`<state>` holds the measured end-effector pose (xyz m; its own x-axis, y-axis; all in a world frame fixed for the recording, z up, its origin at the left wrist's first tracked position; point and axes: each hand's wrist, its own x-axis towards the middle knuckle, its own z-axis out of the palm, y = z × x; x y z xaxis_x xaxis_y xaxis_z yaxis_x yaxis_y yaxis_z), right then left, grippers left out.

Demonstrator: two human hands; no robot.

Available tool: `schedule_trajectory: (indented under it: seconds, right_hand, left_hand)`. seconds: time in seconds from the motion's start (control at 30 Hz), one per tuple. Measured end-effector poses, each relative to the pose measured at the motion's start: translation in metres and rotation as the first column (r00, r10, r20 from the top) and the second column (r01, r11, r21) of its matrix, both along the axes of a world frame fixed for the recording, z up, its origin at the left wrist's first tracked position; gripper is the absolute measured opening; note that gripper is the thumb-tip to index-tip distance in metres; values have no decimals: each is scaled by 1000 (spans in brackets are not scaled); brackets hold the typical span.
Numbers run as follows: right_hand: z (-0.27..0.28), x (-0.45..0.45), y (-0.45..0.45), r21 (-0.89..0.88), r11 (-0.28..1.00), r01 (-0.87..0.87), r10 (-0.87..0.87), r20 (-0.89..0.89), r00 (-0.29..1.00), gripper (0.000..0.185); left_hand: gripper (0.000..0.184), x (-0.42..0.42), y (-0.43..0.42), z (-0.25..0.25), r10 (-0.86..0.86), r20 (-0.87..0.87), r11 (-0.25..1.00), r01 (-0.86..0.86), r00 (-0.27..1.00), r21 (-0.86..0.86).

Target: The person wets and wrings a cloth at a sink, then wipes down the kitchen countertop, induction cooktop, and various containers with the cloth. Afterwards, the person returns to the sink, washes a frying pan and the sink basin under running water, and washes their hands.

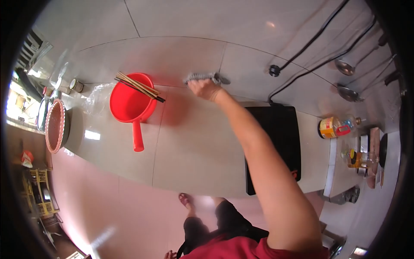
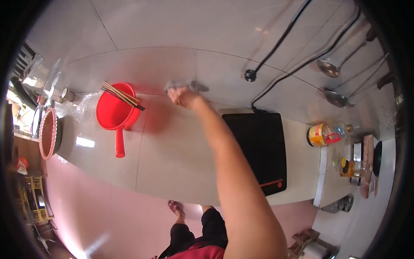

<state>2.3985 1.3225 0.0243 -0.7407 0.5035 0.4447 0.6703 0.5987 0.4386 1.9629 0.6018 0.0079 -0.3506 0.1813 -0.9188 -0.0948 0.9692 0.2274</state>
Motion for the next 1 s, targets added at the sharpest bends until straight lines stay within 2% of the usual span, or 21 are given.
schedule_trajectory:
  seconds: [0.1,0.13,0.2,0.23,0.33,0.37,0.47,0.53,0.57,0.63,0.67,0.7,0.8,0.83,0.87,0.9,0.93,0.97,1.0]
  right_hand:
    - [-53,-26,-2,-322,926,198,-220,-33,975,17]
    - [-61,-36,-2,-451,865,219,-329,-183,926,18]
    - [-67,-43,-10,-686,698,204,-582,-379,719,22]
    - [-15,-41,-37,-752,654,85,-592,-439,676,29]
    - [35,-19,-80,-877,459,-143,-714,-460,528,32]
    - [41,-12,-96,-826,482,-291,-747,-561,357,36]
    - [93,34,-161,-733,678,-47,-695,-661,283,39]
    - [79,98,-193,-717,644,268,-748,-517,415,44]
    - [61,141,-206,-724,556,409,-827,-431,360,44]
    - [50,222,-229,-756,175,631,-971,-240,-18,39]
    - [36,256,-239,-660,137,738,-933,-336,-128,36]
    - [38,273,-241,-673,-4,740,-924,-281,-260,32]
    - [24,252,-239,-664,266,699,-898,-435,-72,29]
    - [15,234,-235,-629,318,709,-917,-395,60,27]
    - [20,199,-241,-592,494,637,-854,-466,229,25]
    - [28,165,-251,-583,608,540,-793,-480,375,22]
    - [16,146,-263,-491,785,378,-616,-549,565,18]
    - [30,129,-278,-507,804,310,-583,-572,577,15]
    - [28,142,-281,-511,799,318,-588,-553,590,14]
  left_hand:
    - [53,24,-20,7,52,-2,997,-52,999,-51]
    - [53,28,-25,9,65,-3,996,-65,998,-58]
    - [53,35,-31,9,74,6,995,-74,997,-61]
    - [53,36,-33,6,71,17,996,-70,997,-59]
    - [53,37,-37,-2,43,42,999,-41,998,-35]
    - [52,37,-38,-3,39,46,999,-38,998,-24]
    - [52,31,-36,-9,4,56,1000,-5,998,17]
    - [52,24,-33,-13,-26,57,998,23,998,54]
    - [52,21,-29,-13,-40,57,997,36,998,70]
    - [52,17,-23,-14,-71,52,993,66,996,98]
    - [51,17,-22,-13,-83,51,991,77,995,105]
    - [51,14,-19,-11,-100,41,989,95,994,110]
    - [51,16,-4,-9,-165,35,978,159,986,132]
    - [51,19,5,-8,-186,37,972,178,982,155]
    - [51,26,18,-7,-214,46,962,203,976,182]
    - [51,36,33,-6,-238,64,951,219,969,218]
    - [48,47,53,-7,-247,115,939,209,962,273]
    - [49,60,76,-3,-322,113,911,275,940,308]
    - [50,72,95,6,-371,119,880,308,921,361]
